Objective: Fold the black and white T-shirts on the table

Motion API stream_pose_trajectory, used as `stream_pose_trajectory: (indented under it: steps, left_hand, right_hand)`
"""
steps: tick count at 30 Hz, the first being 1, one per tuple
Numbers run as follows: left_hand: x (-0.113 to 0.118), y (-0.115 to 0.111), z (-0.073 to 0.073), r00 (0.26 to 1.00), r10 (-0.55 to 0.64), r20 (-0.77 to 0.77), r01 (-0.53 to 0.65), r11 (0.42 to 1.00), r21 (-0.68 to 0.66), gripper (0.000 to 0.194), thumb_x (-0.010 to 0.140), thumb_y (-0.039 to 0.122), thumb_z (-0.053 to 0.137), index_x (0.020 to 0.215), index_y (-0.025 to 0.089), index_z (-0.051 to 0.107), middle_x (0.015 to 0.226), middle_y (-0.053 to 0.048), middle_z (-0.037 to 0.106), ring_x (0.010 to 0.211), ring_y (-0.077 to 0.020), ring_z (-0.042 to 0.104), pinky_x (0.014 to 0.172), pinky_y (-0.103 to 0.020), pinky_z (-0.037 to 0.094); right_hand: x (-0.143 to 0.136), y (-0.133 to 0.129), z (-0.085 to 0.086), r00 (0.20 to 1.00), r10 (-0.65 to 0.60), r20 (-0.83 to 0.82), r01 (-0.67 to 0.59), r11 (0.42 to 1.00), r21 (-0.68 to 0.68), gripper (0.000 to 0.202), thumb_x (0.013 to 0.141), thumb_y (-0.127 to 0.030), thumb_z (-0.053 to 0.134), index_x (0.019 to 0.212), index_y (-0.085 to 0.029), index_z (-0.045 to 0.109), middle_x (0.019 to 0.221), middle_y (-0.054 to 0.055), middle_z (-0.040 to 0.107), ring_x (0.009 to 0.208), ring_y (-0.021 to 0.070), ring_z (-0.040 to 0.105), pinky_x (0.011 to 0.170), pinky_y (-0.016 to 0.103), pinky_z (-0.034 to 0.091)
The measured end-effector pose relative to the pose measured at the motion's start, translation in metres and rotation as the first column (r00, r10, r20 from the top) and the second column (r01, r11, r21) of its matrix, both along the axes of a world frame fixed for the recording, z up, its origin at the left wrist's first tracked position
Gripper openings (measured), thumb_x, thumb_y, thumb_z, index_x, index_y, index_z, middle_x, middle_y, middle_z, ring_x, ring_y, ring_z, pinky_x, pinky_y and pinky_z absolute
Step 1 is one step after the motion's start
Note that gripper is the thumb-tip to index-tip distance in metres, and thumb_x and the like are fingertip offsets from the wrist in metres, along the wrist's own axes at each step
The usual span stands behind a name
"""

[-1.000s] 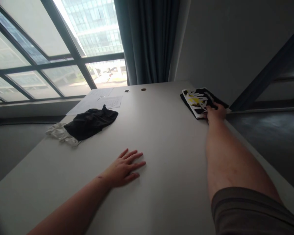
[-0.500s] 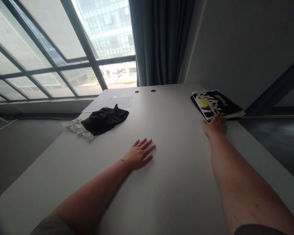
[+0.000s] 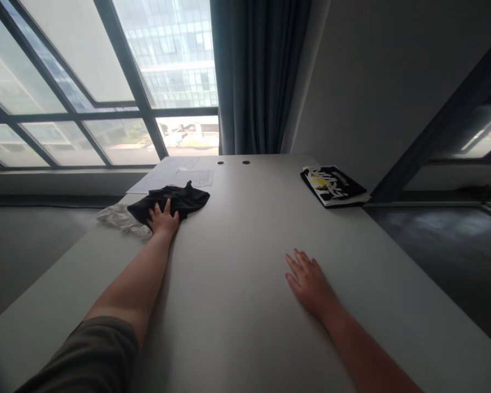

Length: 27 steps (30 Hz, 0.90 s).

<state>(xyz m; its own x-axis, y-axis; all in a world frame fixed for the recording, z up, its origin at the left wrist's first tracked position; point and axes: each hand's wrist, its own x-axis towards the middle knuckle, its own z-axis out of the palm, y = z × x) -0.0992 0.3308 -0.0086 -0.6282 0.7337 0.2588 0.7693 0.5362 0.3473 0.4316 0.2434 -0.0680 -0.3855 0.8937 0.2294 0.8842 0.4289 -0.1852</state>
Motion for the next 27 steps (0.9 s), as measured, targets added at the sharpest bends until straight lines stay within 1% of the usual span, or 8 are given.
stream_pose_trajectory:
  steps: [3, 7, 11, 15, 18, 23, 25, 27]
  left_hand:
    - [-0.003, 0.003, 0.003, 1.000, -0.005, 0.028, 0.005, 1.000, 0.011, 0.040, 0.101, 0.040, 0.047, 0.132, 0.026, 0.066, 0.166, -0.014, 0.034, 0.154, -0.0422, 0.022, 0.117, -0.069, 0.026]
    - [0.003, -0.006, 0.014, 0.999, -0.023, 0.026, 0.020, 0.995, 0.097, 0.035, 0.103, 0.032, 0.041, 0.124, 0.023, 0.068, 0.158, -0.012, 0.046, 0.148, -0.0359, 0.033, 0.118, -0.060, 0.032]
    - [0.036, -0.028, 0.026, 0.960, -0.278, -0.018, 0.276, 0.938, 0.208, 0.037, 0.104, 0.024, 0.037, 0.127, 0.020, 0.065, 0.154, -0.012, 0.051, 0.143, -0.0266, 0.044, 0.120, -0.046, 0.037]
    - [0.107, -0.075, 0.027, 0.791, -0.606, -0.087, 0.609, 0.765, 0.212, 0.030, 0.103, 0.026, 0.044, 0.120, 0.021, 0.068, 0.148, -0.010, 0.058, 0.136, -0.0237, 0.053, 0.118, -0.039, 0.041]
    - [0.154, -0.125, 0.023, 0.640, -0.767, -0.038, 0.764, 0.631, 0.134, 0.025, 0.101, 0.028, 0.050, 0.117, 0.025, 0.069, 0.124, -0.007, 0.072, 0.110, -0.0212, 0.068, 0.102, -0.035, 0.053]
    - [0.160, -0.174, 0.019, 0.254, -0.965, -0.069, 0.962, 0.245, 0.117, 0.037, 0.090, 0.040, 0.072, 0.124, 0.028, 0.068, 0.143, -0.008, 0.063, 0.128, -0.0262, 0.060, 0.110, -0.040, 0.048]
    - [0.146, -0.173, 0.017, 0.275, -0.954, -0.119, 0.961, 0.268, 0.071, 0.043, 0.087, 0.039, 0.075, 0.128, 0.030, 0.068, 0.147, -0.008, 0.060, 0.133, -0.0293, 0.055, 0.114, -0.046, 0.042]
    - [0.134, -0.163, 0.012, 0.425, -0.891, -0.159, 0.905, 0.422, 0.053, 0.045, 0.086, 0.034, 0.075, 0.130, 0.031, 0.067, 0.147, -0.008, 0.060, 0.136, -0.0313, 0.053, 0.118, -0.051, 0.035]
  right_hand:
    - [-0.017, -0.031, 0.007, 0.997, 0.052, -0.055, -0.054, 0.998, -0.034, 0.056, 0.099, -0.040, 0.043, 0.152, -0.027, 0.057, 0.163, 0.012, 0.045, 0.150, 0.0335, 0.042, 0.123, 0.062, 0.032]
    - [-0.028, -0.036, 0.022, 0.984, 0.061, -0.170, -0.073, 0.995, -0.063, 0.049, 0.098, -0.037, 0.047, 0.139, -0.023, 0.067, 0.155, 0.014, 0.055, 0.146, 0.0343, 0.048, 0.123, 0.065, 0.033]
    - [-0.038, -0.034, 0.033, 0.927, 0.108, -0.358, -0.121, 0.993, -0.012, 0.039, 0.098, -0.036, 0.049, 0.124, -0.022, 0.075, 0.142, 0.015, 0.064, 0.143, 0.0332, 0.050, 0.121, 0.060, 0.041]
    - [-0.055, -0.038, 0.040, 0.884, 0.185, -0.430, -0.180, 0.982, 0.053, 0.036, 0.099, -0.034, 0.050, 0.126, -0.024, 0.072, 0.141, 0.013, 0.063, 0.144, 0.0322, 0.049, 0.121, 0.059, 0.041]
    - [-0.065, -0.042, 0.045, 0.884, 0.242, -0.401, -0.241, 0.969, 0.053, 0.045, 0.099, -0.036, 0.054, 0.141, -0.023, 0.062, 0.151, 0.014, 0.055, 0.149, 0.0319, 0.043, 0.123, 0.057, 0.038]
    - [-0.070, -0.047, 0.046, 0.853, 0.405, -0.330, -0.437, 0.899, -0.026, 0.070, 0.093, -0.036, 0.066, 0.159, -0.027, 0.042, 0.163, 0.013, 0.041, 0.148, 0.0328, 0.045, 0.120, 0.052, 0.044]
    - [-0.069, -0.046, 0.044, 0.851, 0.392, -0.351, -0.413, 0.911, 0.016, 0.073, 0.094, -0.034, 0.065, 0.161, -0.029, 0.038, 0.159, 0.013, 0.046, 0.144, 0.0329, 0.048, 0.117, 0.053, 0.045]
    - [-0.068, -0.043, 0.044, 0.848, 0.377, -0.371, -0.387, 0.921, 0.051, 0.073, 0.094, -0.032, 0.064, 0.162, -0.028, 0.037, 0.148, 0.014, 0.056, 0.135, 0.0326, 0.054, 0.113, 0.054, 0.047]
